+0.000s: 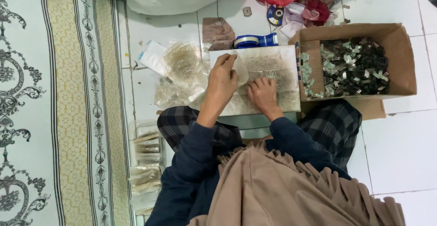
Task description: A person sits on the floor and assembles small metal pieces by picking them from a cardboard box and placing them onto a white template board.
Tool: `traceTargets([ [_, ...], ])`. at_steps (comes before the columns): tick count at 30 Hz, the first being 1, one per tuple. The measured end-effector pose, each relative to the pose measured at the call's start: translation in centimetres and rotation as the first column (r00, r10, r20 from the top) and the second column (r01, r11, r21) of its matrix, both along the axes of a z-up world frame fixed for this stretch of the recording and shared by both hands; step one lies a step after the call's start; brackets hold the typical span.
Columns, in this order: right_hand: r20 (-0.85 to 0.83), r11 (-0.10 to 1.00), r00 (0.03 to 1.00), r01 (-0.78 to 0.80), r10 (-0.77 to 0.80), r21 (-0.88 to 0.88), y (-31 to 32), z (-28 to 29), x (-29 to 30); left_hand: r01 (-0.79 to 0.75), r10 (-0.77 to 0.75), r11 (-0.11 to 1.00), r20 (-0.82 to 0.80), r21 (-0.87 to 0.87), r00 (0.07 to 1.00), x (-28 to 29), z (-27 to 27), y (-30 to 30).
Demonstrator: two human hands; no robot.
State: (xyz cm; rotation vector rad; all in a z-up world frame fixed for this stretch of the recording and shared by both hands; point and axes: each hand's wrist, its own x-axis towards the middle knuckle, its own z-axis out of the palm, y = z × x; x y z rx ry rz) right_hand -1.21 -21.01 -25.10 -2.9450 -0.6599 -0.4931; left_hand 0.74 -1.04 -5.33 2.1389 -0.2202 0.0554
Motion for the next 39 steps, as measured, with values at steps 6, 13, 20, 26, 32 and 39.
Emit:
traceTargets([
  [6, -0.129, 0.915, 0.968, 0.244, -0.214, 0.322, -1.6, 3.5, 1.3, -0.021, 0.023, 0.999, 0.033, -0.045, 0.999, -1.5, 4.1, 0.0],
  [13, 0.13, 0.674, 0.985, -0.021, -0.113, 0.739, 0.7, 15.4, -0.5, 0.039, -0.04, 0.999, -0.011, -0.025, 0.999, -1.4, 1.1, -1.7],
  [20, 0.016, 0.551, 1.0, -0.009, -0.007, 0.835, 0.8, 14.6, 0.2, 0.023, -0.023, 1.0, 0.001, -0.011, 1.0, -1.4, 0.9, -1.3],
  [26, -0.172, 0.839, 0.984, 0.122, -0.034, 0.53, -4.7, 4.7, 1.2, -0.035, 0.037, 0.998, 0.051, -0.047, 0.998, -2.2, 5.0, 0.3],
  [32, -0.306, 0.968, 0.943, 0.191, -0.134, 0.164, -5.7, -1.2, -0.1, -0.038, 0.038, 0.999, 0.061, -0.009, 0.997, -1.7, 5.7, -0.2],
  [39, -0.318, 0.958, 0.937, 0.215, -0.146, 0.191, -6.0, -2.5, 0.6, 0.034, -0.031, 0.994, -0.035, 0.103, 0.999, 0.5, 0.0, -0.8],
])
